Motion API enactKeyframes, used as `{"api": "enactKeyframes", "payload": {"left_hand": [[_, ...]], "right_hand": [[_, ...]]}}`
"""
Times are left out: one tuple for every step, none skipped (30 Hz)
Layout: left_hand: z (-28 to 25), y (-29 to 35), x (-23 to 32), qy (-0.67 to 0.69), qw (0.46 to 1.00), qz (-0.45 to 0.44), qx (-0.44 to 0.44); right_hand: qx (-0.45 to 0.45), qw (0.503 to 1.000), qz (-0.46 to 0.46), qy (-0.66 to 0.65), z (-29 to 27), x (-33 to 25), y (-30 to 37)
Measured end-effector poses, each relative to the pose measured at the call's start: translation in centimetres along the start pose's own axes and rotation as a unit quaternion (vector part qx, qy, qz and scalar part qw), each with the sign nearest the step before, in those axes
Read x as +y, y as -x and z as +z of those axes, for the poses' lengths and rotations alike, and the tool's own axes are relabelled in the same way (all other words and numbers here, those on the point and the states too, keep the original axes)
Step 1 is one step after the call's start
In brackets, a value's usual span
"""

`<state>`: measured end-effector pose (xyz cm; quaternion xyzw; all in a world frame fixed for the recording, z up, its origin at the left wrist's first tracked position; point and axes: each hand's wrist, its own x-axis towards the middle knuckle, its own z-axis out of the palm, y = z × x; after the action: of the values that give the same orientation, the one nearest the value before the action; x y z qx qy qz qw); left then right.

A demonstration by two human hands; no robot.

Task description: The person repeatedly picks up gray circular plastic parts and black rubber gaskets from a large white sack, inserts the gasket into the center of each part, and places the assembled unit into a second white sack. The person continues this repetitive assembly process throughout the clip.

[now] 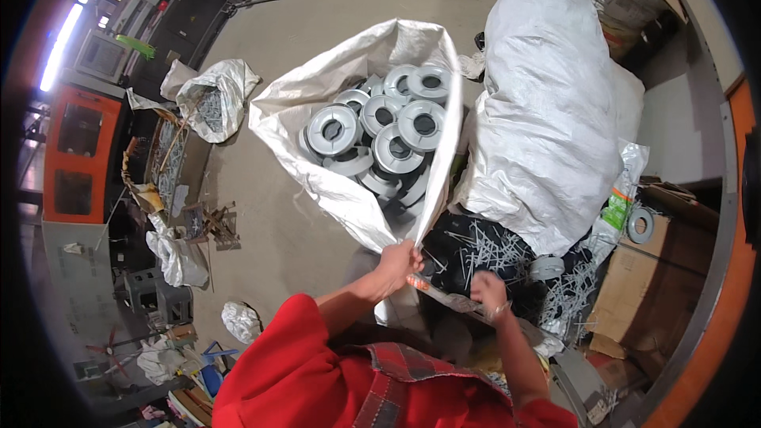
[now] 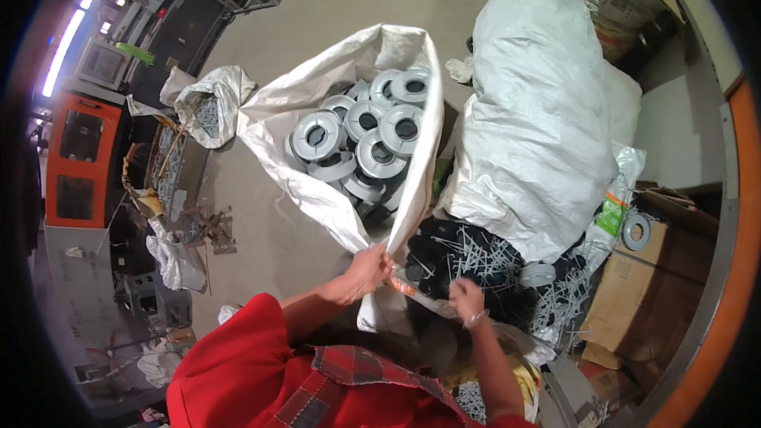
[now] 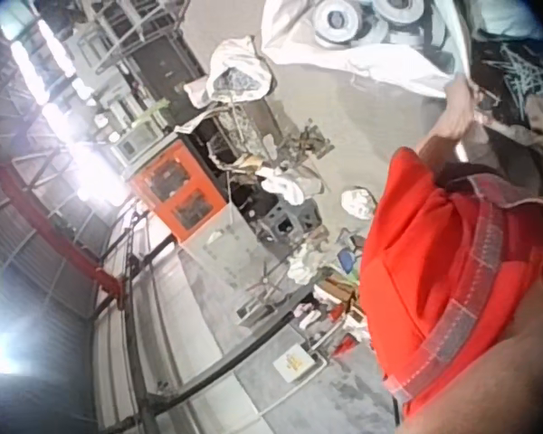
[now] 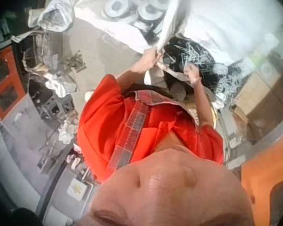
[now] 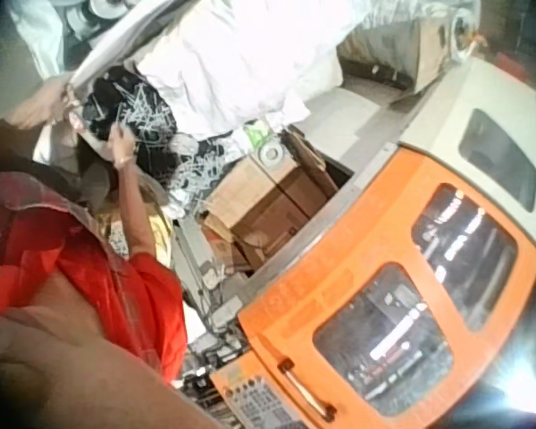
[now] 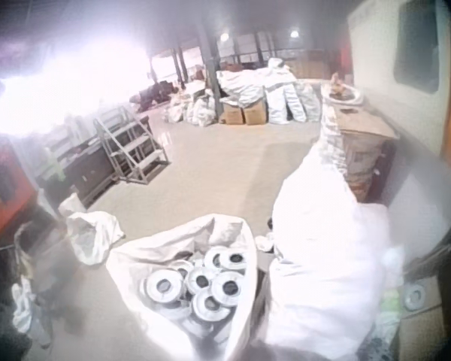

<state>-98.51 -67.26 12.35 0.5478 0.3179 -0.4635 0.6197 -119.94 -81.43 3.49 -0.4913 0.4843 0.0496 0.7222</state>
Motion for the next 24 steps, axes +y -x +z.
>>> {"api": "enactKeyframes", "payload": {"left_hand": [[-1.0,2.1,0.7,-0.019,1.0,-0.005,-0.018],[-2.2,3.8,1.1,-0.037,0.999,-0.012,-0.036],[-3.2,5.5,2.0,-0.098,0.994,-0.016,-0.04],[-4.5,6.0,2.8,-0.158,0.986,-0.016,-0.047],[-6.5,6.2,3.5,-0.182,0.979,-0.036,-0.084],[-8.8,6.1,4.7,-0.324,0.931,0.043,-0.162],[-10.2,6.2,6.1,-0.342,0.928,-0.001,-0.148],[-11.2,6.4,7.3,-0.36,0.921,-0.056,-0.139],[-10.6,7.9,10.5,-0.357,0.916,-0.114,-0.145],[-11.6,7.3,11.7,-0.375,0.907,-0.104,-0.163],[-12.5,6.1,12.4,-0.402,0.891,-0.092,-0.188],[-13.4,5.0,12.9,-0.425,0.876,-0.084,-0.213],[-14.2,4.3,14.2,-0.441,0.866,-0.095,-0.217],[-15.3,3.6,15.8,-0.468,0.853,-0.023,-0.23],[-16.6,2.9,17.1,-0.488,0.835,0.053,-0.248],[-17.6,2.2,18.1,-0.5,0.814,0.13,-0.267],[-19.4,2.1,18.8,-0.431,0.87,0.194,-0.142],[-20.9,1.2,21.2,-0.369,0.923,0.082,-0.075],[-23.8,-0.6,22.4,-0.457,0.869,0.179,0.061],[-25.7,-0.9,24.4,-0.34,0.89,0.29,0.087],[-28.4,-2.3,25.8,-0.438,0.789,0.373,0.215],[-31.3,-4.8,26.3,-0.512,0.657,0.441,0.335],[-33.7,-8.1,26.1,-0.4,0.761,0.317,0.4],[-35.3,-10.8,26.0,-0.271,0.833,0.178,0.448]], "right_hand": [[-0.055,0.998,0.037,-0.015,-0.1,-2.4,-1.5],[-0.055,0.997,0.031,-0.049,1.1,-5.1,-1.9],[-0.051,0.994,0.069,-0.062,2.8,-8.5,-2.7],[-0.077,0.992,0.067,-0.069,3.8,-10.3,-3.9],[-0.089,0.987,0.063,-0.122,5.6,-12.2,-5.1],[-0.085,0.981,0.075,-0.158,8.2,-15.0,-6.4],[-0.1,0.977,0.082,-0.167,11.3,-17.7,-7.6],[-0.166,0.974,0.035,-0.151,13.9,-19.6,-9.1],[-0.117,0.987,0.025,-0.11,17.3,-22.5,-9.5],[-0.118,0.99,0.001,-0.072,21.7,-26.5,-8.3],[-0.116,0.991,-0.058,-0.024,24.0,-27.8,-10.4],[-0.113,0.987,-0.112,0.027,26.1,-27.6,-12.7],[0.009,0.975,-0.097,0.199,28.1,-27.5,-13.6],[0.136,0.919,-0.074,0.361,29.8,-27.5,-14.6],[0.188,0.906,-0.068,0.372,30.7,-26.2,-16.0],[0.247,0.901,-0.074,0.348,30.9,-24.4,-17.1],[0.249,0.9,-0.078,0.35,30.9,-23.9,-16.8],[0.251,0.897,-0.081,0.354,30.7,-23.6,-16.3],[0.265,0.892,-0.088,0.356,30.2,-22.8,-15.9],[0.28,0.885,-0.096,0.36,29.5,-22.0,-15.5],[0.268,0.881,-0.098,0.377,28.9,-22.0,-14.8],[0.264,0.869,-0.128,0.398,28.9,-22.2,-13.6],[0.237,0.864,-0.129,0.425,28.9,-22.2,-12.9],[0.211,0.856,-0.129,0.454,28.8,-22.2,-12.3]]}}
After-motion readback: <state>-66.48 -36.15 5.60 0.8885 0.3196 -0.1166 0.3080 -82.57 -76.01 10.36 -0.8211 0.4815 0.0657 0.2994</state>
